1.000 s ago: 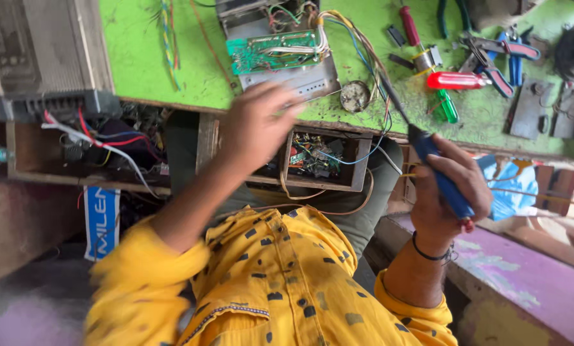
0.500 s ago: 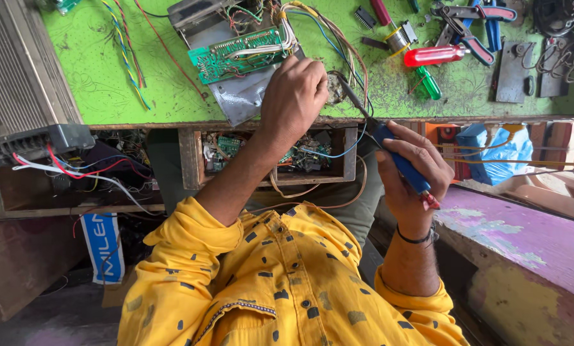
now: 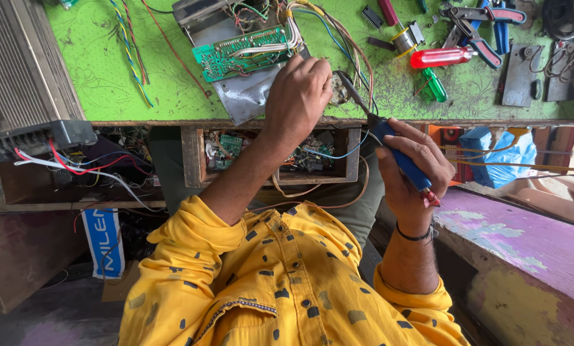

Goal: The person sits on the floor and works on a small electronic device. They strip a wire with pliers, then use a soldering iron to attach the wire to a circuit board inside the device's casing.

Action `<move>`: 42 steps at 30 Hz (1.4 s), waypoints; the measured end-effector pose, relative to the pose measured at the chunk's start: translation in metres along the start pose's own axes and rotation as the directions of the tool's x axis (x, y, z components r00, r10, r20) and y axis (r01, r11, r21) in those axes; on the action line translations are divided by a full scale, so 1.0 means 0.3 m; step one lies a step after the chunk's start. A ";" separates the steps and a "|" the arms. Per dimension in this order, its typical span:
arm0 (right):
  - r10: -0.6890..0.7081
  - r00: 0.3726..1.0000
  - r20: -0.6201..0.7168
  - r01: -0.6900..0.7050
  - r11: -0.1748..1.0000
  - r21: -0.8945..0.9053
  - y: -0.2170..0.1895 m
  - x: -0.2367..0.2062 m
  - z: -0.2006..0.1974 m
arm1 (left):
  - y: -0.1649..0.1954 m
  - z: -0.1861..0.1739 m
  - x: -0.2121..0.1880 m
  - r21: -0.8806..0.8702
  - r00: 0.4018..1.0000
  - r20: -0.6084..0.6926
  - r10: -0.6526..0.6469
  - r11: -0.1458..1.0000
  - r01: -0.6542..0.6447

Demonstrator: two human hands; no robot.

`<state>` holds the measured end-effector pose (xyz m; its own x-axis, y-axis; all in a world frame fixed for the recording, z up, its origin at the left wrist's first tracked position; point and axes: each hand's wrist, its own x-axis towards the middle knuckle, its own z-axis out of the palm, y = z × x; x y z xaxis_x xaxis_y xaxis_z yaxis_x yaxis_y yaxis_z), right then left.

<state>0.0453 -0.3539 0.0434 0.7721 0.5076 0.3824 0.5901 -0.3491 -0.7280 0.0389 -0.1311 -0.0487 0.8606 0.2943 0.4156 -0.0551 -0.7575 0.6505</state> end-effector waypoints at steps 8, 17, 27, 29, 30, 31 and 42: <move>0.026 1.000 -0.011 -0.026 1.000 0.002 0.000 0.002 0.006 | -0.002 0.006 -0.003 0.021 1.000 -0.013 0.004 1.000 -0.004; 0.060 0.998 -0.020 -0.060 0.998 0.015 -0.016 0.009 0.008 | -0.010 0.013 -0.013 0.032 1.000 -0.002 0.000 0.999 0.000; -0.029 0.955 -0.296 0.087 0.979 0.185 -0.025 -0.010 -0.050 | 0.015 -0.086 -0.037 -0.001 0.982 -0.149 0.115 0.993 -0.116; -0.032 0.949 -0.313 0.104 0.971 0.215 -0.025 -0.003 -0.051 | -0.029 -0.169 -0.043 0.039 0.974 -0.222 0.045 0.999 -0.037; -0.029 0.959 -0.283 0.093 0.972 0.216 -0.025 0.003 -0.045 | -0.057 -0.202 -0.044 0.052 0.966 -0.258 0.010 0.999 0.004; -0.024 0.968 -0.250 0.081 0.973 0.217 -0.026 0.009 -0.034 | -0.091 -0.226 -0.036 0.046 0.962 -0.270 0.040 0.999 -0.029; -0.128 0.992 0.012 0.124 0.974 0.192 -0.010 0.080 0.147 | -0.211 -0.128 -0.035 0.054 0.949 -0.316 0.005 0.998 0.013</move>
<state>0.0516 -0.3060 0.0297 0.6872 0.5573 0.4660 0.6247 -0.1258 -0.7707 0.0139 -0.0639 -0.0700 0.6565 0.4594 0.5983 -0.0169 -0.7840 0.6205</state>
